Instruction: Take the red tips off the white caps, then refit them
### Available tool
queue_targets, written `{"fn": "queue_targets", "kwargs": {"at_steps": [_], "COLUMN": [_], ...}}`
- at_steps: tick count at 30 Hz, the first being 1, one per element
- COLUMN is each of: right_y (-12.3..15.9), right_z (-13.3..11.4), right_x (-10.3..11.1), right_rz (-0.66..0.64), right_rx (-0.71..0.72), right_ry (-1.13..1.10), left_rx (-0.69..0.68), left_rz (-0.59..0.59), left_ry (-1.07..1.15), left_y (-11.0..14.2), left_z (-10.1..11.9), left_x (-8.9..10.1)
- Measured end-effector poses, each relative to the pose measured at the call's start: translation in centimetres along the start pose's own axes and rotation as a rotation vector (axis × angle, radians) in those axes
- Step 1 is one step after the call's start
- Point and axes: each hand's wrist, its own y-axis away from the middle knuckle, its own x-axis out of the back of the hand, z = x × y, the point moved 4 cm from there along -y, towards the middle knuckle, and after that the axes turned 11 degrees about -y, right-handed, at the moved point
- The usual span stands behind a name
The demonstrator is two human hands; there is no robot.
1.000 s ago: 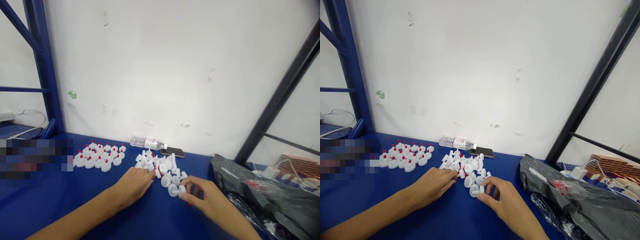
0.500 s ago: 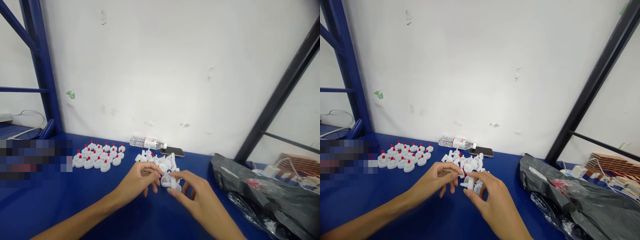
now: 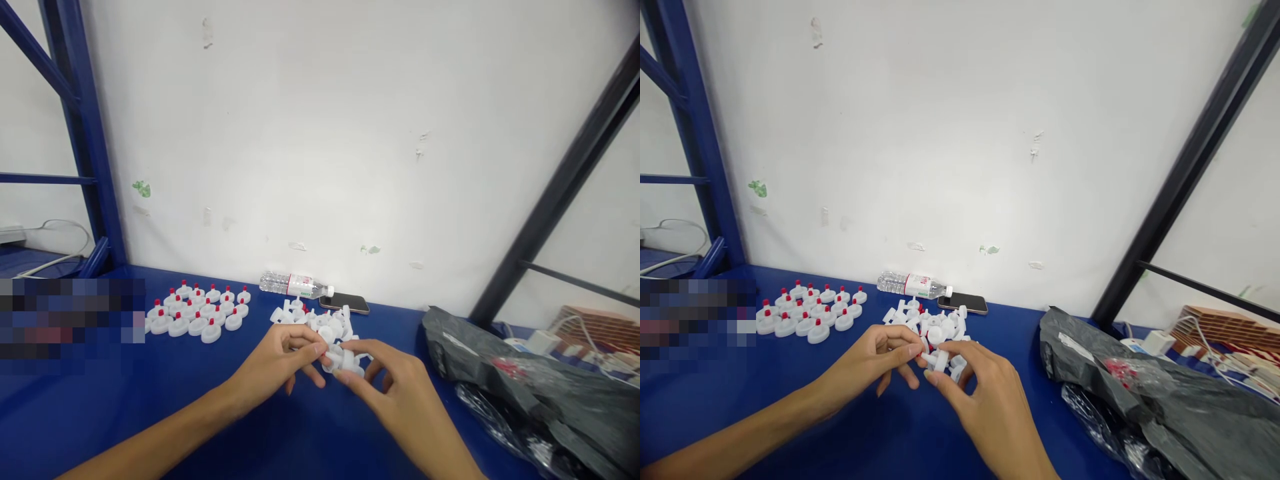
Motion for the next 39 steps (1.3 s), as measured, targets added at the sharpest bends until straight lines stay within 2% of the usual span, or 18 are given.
{"fn": "queue_targets", "kwargs": {"at_steps": [6,20,29,39], "right_y": [0.0,0.2,0.0,0.1], "right_z": [0.2,-0.2,-0.2,0.1], "right_x": [0.0,-1.1,-1.3,-0.8], "right_rz": [0.011,-0.087,-0.101,-0.051], "right_rx": [-0.039,-0.101,-0.048,-0.045], "right_ry": [0.050,0.096,0.134,0.107], "left_rx": [0.004,-0.033,-0.066,-0.053], "left_rz": [-0.001,0.087,0.090,0.076], "left_ry": [0.044,0.037,0.004,0.008], "left_y": [0.0,0.1,0.1,0.1], "left_z": [-0.1,0.3,0.2,0.1], "left_x": [-0.1,-0.1,-0.4,-0.4]}}
